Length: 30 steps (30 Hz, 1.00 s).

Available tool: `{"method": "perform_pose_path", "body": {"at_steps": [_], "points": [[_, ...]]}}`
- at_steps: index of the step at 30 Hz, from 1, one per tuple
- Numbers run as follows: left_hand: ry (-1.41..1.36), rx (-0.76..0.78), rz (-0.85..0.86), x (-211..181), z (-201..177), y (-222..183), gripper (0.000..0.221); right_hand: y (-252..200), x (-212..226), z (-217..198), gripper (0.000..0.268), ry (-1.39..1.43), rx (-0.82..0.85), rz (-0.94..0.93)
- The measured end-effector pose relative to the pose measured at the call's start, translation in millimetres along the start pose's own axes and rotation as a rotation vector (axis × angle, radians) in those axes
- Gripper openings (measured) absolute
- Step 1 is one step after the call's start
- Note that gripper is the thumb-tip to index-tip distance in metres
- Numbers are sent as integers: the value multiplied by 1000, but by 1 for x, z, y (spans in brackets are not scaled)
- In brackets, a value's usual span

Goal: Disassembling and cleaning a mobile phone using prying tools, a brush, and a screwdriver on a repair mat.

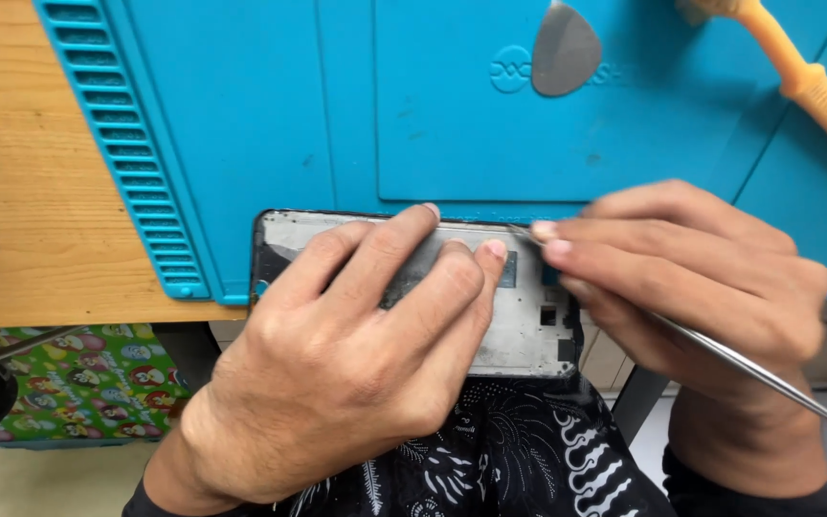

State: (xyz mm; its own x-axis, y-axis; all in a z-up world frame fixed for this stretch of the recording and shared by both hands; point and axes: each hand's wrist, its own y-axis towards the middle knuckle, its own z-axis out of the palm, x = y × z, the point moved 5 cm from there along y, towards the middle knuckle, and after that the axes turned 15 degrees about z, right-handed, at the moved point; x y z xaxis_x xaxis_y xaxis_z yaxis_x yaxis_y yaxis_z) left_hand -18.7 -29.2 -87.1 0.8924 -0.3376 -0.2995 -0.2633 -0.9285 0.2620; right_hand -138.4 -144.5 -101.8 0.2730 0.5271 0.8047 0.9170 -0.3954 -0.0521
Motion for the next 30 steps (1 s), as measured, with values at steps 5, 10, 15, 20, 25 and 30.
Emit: {"method": "perform_pose_path", "body": {"at_steps": [5, 10, 15, 20, 25, 30], "points": [[-23, -41, -8, -1, -1, -6, 16, 8, 3, 4, 10, 6, 5, 33], [-14, -49, -13, -1, -1, -5, 14, 7, -4, -4, 13, 15, 61, 88], [-14, -61, -3, -2, -2, -6, 16, 16, 4, 1, 15, 9, 38, 35], [1, -83, -11, -1, -2, -7, 17, 3, -8, -5, 12, -32, 77, 140], [15, -27, 6, -2, -2, -4, 15, 16, 4, 1, 13, 12, 42, -16], [21, -59, -7, -2, -5, -7, 15, 14, 4, 1, 15, 8, 28, 26]]}}
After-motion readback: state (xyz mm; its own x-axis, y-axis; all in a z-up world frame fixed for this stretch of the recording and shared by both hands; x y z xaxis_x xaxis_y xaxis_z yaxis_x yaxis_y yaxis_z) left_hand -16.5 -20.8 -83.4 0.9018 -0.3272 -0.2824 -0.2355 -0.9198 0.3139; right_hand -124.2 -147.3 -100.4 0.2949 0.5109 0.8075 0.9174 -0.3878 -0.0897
